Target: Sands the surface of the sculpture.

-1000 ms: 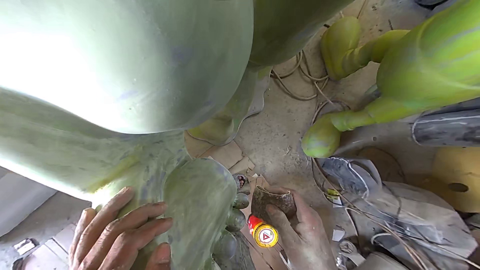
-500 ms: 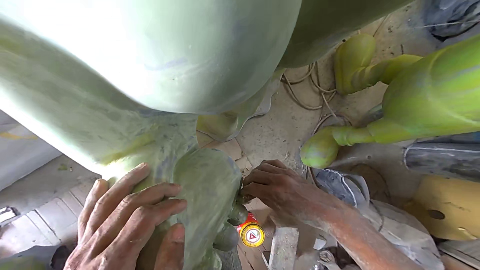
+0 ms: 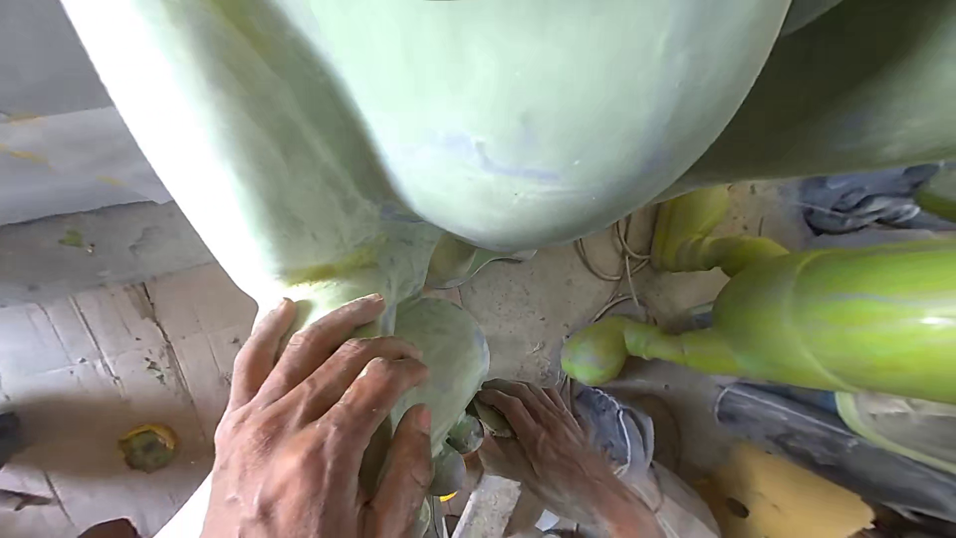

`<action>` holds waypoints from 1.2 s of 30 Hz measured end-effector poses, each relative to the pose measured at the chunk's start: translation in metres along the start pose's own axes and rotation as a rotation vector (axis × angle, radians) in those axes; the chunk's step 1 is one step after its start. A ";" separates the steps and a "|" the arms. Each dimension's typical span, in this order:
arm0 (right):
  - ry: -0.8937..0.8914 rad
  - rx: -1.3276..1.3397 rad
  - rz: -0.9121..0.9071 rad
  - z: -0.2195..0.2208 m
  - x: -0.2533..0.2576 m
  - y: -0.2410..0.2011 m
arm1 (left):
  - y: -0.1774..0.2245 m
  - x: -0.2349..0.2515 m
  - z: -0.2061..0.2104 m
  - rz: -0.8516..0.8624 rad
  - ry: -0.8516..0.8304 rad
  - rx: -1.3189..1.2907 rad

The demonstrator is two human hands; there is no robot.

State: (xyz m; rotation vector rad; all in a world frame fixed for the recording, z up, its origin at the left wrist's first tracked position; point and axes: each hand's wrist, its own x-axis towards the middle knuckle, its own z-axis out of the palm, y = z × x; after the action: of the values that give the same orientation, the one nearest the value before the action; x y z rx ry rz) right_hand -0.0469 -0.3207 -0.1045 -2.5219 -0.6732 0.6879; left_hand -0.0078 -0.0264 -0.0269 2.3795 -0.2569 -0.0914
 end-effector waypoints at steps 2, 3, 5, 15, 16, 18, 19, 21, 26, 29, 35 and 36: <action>0.087 -0.015 0.007 0.001 -0.006 0.003 | 0.000 0.000 0.003 -0.002 0.023 -0.005; 0.144 -0.012 0.016 0.000 -0.009 0.005 | 0.000 0.001 0.005 -0.001 0.039 -0.006; 0.206 0.011 0.075 -0.007 -0.015 0.008 | 0.000 0.001 0.008 -0.001 0.071 -0.011; -0.052 0.147 0.247 -0.038 -0.015 -0.010 | 0.003 0.007 0.014 -0.012 0.158 -0.030; -0.088 0.167 0.231 -0.040 -0.011 -0.010 | 0.003 0.007 0.014 -0.015 0.161 -0.031; -0.114 0.183 0.156 -0.040 -0.004 -0.005 | 0.004 0.007 0.014 -0.027 0.167 -0.037; -0.090 0.196 0.108 -0.040 0.000 -0.001 | 0.004 0.008 0.014 -0.032 0.174 -0.043; -0.023 0.228 0.016 -0.037 0.009 0.012 | 0.004 0.009 0.014 -0.046 0.187 -0.055; 0.078 -0.002 -0.351 -0.043 0.039 0.052 | 0.009 0.005 0.013 -0.145 0.287 0.009; 0.136 -0.071 -0.544 -0.044 0.056 0.062 | 0.012 0.000 0.013 -0.229 0.377 0.049; 0.099 0.055 -0.766 -0.029 0.075 0.062 | 0.003 -0.006 0.016 -0.275 0.519 0.137; 0.072 0.038 -0.797 -0.028 0.077 0.065 | 0.005 -0.006 0.016 -0.286 0.539 0.167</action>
State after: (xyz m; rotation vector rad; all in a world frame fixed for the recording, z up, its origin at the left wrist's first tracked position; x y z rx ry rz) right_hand 0.0485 -0.3370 -0.1430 -1.9665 -1.4832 0.3056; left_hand -0.0163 -0.0395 -0.0348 2.4856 0.3437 0.4479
